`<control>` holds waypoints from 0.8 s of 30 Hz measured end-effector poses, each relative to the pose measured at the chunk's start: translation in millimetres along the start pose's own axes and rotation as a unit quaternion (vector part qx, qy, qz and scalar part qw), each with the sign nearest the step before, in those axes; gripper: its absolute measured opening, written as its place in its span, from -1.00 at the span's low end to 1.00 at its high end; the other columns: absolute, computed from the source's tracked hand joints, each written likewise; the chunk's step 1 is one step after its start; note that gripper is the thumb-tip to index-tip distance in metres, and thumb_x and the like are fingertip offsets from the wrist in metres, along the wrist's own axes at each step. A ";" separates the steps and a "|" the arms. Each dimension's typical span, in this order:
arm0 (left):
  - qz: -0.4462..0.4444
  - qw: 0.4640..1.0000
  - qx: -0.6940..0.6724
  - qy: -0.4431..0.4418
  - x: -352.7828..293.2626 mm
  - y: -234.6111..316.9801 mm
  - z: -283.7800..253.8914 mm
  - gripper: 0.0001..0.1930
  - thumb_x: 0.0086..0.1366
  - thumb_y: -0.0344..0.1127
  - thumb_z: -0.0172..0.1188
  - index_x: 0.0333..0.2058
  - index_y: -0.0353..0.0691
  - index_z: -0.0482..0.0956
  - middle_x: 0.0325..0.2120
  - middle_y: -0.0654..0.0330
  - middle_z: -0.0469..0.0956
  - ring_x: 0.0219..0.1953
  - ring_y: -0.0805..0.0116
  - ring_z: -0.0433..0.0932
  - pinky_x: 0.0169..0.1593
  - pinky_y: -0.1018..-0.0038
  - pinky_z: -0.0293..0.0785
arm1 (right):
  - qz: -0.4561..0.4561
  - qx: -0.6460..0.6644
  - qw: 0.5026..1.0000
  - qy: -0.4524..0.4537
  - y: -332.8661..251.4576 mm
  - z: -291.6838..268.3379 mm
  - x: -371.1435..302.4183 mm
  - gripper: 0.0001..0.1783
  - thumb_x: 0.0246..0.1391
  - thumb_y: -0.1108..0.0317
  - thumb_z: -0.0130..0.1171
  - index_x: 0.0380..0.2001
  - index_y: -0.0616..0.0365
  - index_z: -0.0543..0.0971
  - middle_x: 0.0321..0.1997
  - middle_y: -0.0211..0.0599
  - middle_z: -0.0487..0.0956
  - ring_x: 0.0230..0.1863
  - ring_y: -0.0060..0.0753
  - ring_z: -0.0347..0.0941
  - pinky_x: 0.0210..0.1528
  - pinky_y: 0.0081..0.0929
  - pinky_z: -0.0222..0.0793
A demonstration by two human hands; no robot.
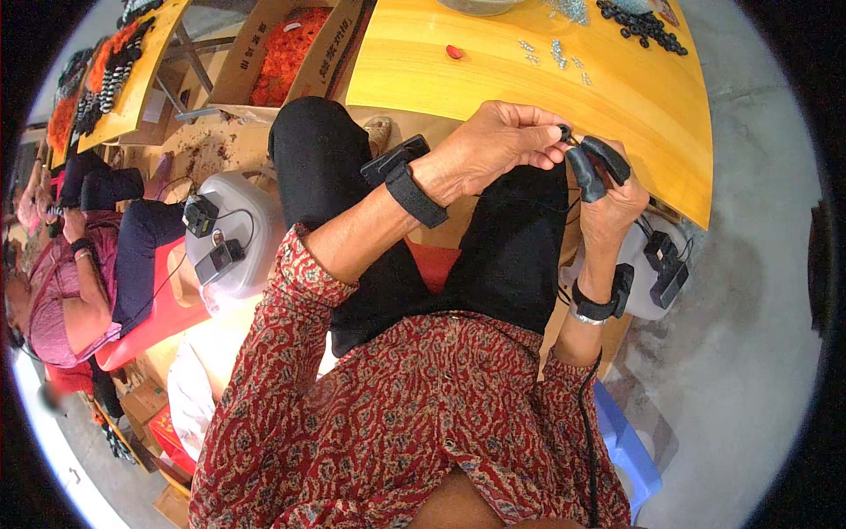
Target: The person assembles small black plastic components with metallic fasteners by hand.
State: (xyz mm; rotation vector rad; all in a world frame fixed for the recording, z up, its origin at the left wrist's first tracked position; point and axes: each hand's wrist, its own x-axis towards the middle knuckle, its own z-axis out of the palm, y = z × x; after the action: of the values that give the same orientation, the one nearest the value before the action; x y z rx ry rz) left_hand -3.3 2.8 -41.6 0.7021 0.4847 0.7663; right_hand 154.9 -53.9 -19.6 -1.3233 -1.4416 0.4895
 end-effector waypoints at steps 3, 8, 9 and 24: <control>0.006 1.000 0.017 0.005 -0.6 0.3 0.1 -0.77 0.27 -0.37 0.09 -0.14 -0.35 0.51 -0.35 0.16 0.57 -0.36 0.46 0.55 -0.20 0.58 0.53 | -0.024 -0.018 1.000 -0.003 -2.5 -0.2 1.2 -0.79 -0.16 0.62 0.26 -0.35 0.26 0.59 -0.37 -0.39 0.55 -0.29 -0.56 0.45 -0.19 -0.66 0.30; 0.008 0.998 0.059 0.028 -3.6 3.6 4.0 -0.75 0.27 -0.38 0.09 -0.11 -0.37 0.51 -0.37 0.16 0.58 -0.37 0.48 0.55 -0.21 0.59 0.53 | -0.029 0.006 1.000 -0.007 6.2 1.3 1.0 -0.79 -0.17 0.61 0.27 -0.35 0.25 0.59 -0.38 -0.36 0.55 -0.31 -0.51 0.46 -0.21 -0.65 0.31; 0.008 0.998 0.059 0.027 -3.2 3.5 3.8 -0.75 0.27 -0.38 0.09 -0.11 -0.37 0.51 -0.37 0.16 0.58 -0.37 0.48 0.55 -0.21 0.59 0.53 | -0.029 0.005 1.000 -0.006 7.9 1.8 0.3 -0.79 -0.17 0.61 0.27 -0.35 0.25 0.59 -0.38 -0.36 0.55 -0.31 -0.51 0.46 -0.21 -0.65 0.31; 0.029 0.992 0.110 0.051 -0.8 0.9 4.6 -0.74 0.27 -0.40 0.09 -0.10 -0.38 0.52 -0.36 0.17 0.59 -0.37 0.50 0.54 -0.23 0.62 0.52 | -0.069 -0.036 0.997 0.021 12.4 4.2 -2.6 -0.80 -0.17 0.55 0.29 -0.36 0.22 0.59 -0.41 -0.35 0.54 -0.37 -0.50 0.46 -0.30 -0.65 0.31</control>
State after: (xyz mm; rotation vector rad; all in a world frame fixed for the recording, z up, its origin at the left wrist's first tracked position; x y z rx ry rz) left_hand -1.3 0.8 -37.8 0.8884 0.6512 0.8132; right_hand 156.4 -51.0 -32.6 -1.2727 -1.5147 0.3204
